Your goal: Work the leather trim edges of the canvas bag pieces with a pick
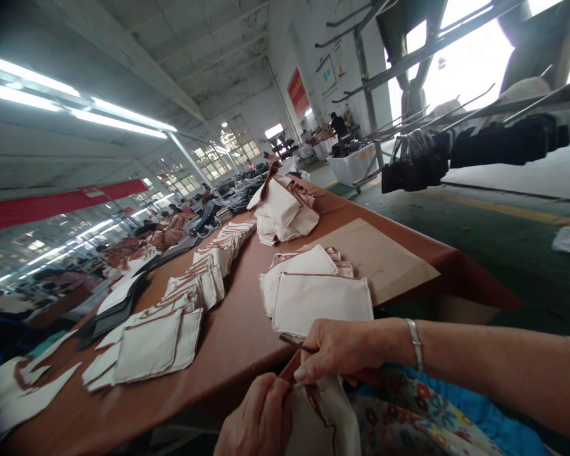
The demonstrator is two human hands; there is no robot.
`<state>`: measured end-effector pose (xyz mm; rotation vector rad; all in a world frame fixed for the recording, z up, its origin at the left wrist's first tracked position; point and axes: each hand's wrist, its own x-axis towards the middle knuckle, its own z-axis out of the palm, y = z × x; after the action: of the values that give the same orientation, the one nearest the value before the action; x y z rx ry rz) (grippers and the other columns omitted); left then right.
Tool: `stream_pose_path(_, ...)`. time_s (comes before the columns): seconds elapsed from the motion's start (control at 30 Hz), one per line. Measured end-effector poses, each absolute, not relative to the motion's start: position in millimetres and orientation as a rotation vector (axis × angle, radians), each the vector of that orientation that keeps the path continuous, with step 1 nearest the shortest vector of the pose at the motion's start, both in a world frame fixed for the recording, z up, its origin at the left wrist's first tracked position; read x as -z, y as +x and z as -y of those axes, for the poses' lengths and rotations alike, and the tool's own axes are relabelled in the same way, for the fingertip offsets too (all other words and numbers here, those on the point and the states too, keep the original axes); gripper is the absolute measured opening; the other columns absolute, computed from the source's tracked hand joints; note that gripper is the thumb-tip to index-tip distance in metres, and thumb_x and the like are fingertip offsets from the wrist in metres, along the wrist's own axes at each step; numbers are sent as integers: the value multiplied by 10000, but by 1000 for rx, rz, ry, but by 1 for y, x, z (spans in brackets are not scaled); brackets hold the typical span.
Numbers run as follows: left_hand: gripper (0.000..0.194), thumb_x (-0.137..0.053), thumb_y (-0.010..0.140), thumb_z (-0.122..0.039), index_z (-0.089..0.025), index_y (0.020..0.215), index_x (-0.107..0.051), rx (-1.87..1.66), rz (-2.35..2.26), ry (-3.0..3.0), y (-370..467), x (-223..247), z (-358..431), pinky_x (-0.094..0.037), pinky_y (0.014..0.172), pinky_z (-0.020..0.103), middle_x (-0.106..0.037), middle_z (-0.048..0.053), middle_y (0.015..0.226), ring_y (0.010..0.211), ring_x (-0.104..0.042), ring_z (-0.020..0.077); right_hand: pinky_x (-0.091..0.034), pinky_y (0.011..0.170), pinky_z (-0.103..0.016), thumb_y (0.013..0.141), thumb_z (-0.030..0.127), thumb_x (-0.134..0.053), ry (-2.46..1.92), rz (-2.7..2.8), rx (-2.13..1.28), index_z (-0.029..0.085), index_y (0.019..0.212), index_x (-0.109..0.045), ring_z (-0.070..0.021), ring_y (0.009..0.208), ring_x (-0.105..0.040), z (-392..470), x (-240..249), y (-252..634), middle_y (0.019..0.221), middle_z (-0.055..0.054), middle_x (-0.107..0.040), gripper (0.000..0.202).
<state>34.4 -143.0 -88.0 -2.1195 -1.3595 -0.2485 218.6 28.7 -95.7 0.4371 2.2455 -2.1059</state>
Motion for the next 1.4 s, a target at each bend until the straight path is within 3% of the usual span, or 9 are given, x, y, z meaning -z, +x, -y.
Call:
stream_pose_path(0.17,90,-489,976,-220,-203,938,-568,341,1659,-2331,36,76,141,-551,517,199,-654,41,797,606,-679,148,-302,286,-141,858,476,-629,421,-2240,2141,154,886,-697,-65,325,-412,-27,107,214,497,65,-497,331)
stream_pose_path(0.37,177,-460,918,-76,-156,1034,-566,162,1450,-2174,33,81,144,-498,435,207,-643,34,792,601,-682,162,-316,302,-141,912,535,-531,403,-2195,2219,137,914,-701,-45,336,-389,-27,105,213,581,36,-537,434)
stream_pose_path(0.47,183,-495,833,-29,-135,956,-578,45,1341,-1935,40,87,145,-436,377,213,-647,49,789,618,-683,176,-312,310,-145,918,476,-509,413,-2177,2243,144,967,-686,-41,359,-399,-25,101,213,693,14,-593,380)
stream_pose_path(0.57,166,-501,800,-24,-167,866,-554,-35,1454,-1831,49,89,144,-413,369,212,-599,16,717,546,-622,153,-348,358,-154,815,356,-634,444,-2227,2229,167,1005,-659,-48,413,-423,-20,102,210,759,24,-612,269)
stream_pose_path(0.73,172,-497,805,-19,-180,842,-543,-58,1563,-1721,55,93,144,-423,403,187,-595,35,764,587,-601,154,-404,552,-188,657,151,-677,546,-2801,1876,160,863,-637,-110,621,-531,-8,102,208,737,24,-632,211)
stream_pose_path(1.03,238,-452,814,14,-165,933,-554,-34,1596,-1760,40,104,150,-499,499,201,-602,54,808,656,-626,174,-416,692,-305,884,222,-487,501,-3306,1193,146,908,-595,-206,745,-590,4,86,212,868,-103,-677,135)
stream_pose_path(1.2,210,-387,914,-49,-188,951,-540,188,1772,-2123,19,95,159,-520,575,230,-586,47,806,669,-635,171,-437,696,-278,869,187,-501,446,-3203,1499,158,858,-574,-176,723,-565,0,87,214,818,-65,-657,79)
stream_pose_path(1.3,220,-365,1004,-224,-192,967,-580,640,2030,-2428,16,75,158,-504,644,226,-597,49,841,694,-621,147,-460,714,-256,835,129,-518,285,-3068,1868,155,864,-585,-158,750,-583,-1,87,216,848,-47,-664,77)
stream_pose_path(1.4,403,-352,1012,-428,-184,952,-668,1035,2388,-2410,22,55,150,-473,685,249,-638,61,847,787,-620,179,-469,765,-264,830,116,-532,109,-3018,2048,145,887,-617,-158,803,-599,0,86,219,902,-49,-671,107)
